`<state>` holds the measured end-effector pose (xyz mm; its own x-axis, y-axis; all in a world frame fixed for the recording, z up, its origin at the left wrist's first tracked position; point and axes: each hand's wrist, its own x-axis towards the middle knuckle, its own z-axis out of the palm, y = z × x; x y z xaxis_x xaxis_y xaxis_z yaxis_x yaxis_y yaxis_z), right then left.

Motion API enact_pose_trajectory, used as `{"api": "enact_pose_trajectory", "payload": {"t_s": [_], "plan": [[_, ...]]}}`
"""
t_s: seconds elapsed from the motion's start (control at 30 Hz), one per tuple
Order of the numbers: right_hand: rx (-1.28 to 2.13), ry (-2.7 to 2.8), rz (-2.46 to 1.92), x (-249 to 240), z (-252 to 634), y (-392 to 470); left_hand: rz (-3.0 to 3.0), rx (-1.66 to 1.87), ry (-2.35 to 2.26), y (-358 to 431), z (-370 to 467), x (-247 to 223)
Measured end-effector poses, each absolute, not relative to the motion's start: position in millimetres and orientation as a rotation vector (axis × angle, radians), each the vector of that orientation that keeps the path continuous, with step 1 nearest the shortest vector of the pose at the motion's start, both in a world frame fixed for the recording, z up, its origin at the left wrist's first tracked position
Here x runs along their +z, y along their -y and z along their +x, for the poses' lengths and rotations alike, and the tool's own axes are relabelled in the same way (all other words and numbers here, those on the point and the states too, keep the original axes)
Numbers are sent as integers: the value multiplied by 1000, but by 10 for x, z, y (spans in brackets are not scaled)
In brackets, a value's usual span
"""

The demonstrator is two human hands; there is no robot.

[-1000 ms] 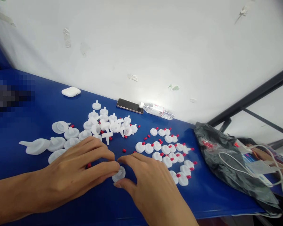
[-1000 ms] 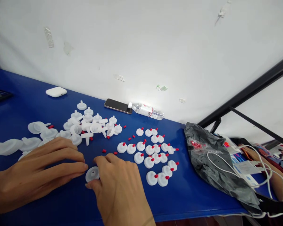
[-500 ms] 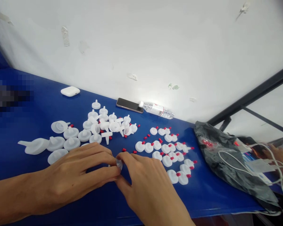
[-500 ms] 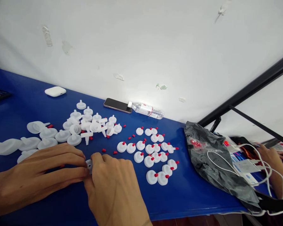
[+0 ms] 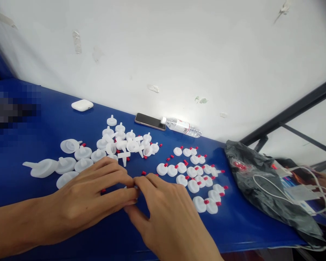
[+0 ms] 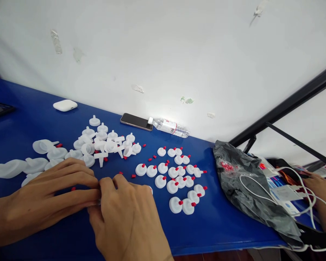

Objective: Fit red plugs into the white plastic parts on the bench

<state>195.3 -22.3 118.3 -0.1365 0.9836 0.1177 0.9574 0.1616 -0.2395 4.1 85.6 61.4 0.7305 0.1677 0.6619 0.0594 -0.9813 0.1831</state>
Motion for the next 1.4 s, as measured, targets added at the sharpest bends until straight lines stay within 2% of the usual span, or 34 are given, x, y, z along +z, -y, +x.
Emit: {"api": "enact_pose_trajectory", "payload": {"t_s": [0.2, 0.63, 0.83, 1.07, 1.4], "plan": [[-38, 2122, -1749, 1141, 2002, 238, 2714, 1243, 75, -917, 48, 554], [-41, 2137, -1705, 1182, 2042, 221, 2695, 1312, 23, -908, 139, 648], [212, 2009, -1643, 1235, 2087, 307, 2706, 1369, 60, -886, 88, 782], [378, 1870, -1548, 1250, 2098, 498, 2705, 1387, 4, -861, -69, 603], [631, 1781, -1565, 1245, 2002, 367, 2690, 1385, 1, -879, -35, 634]]}}
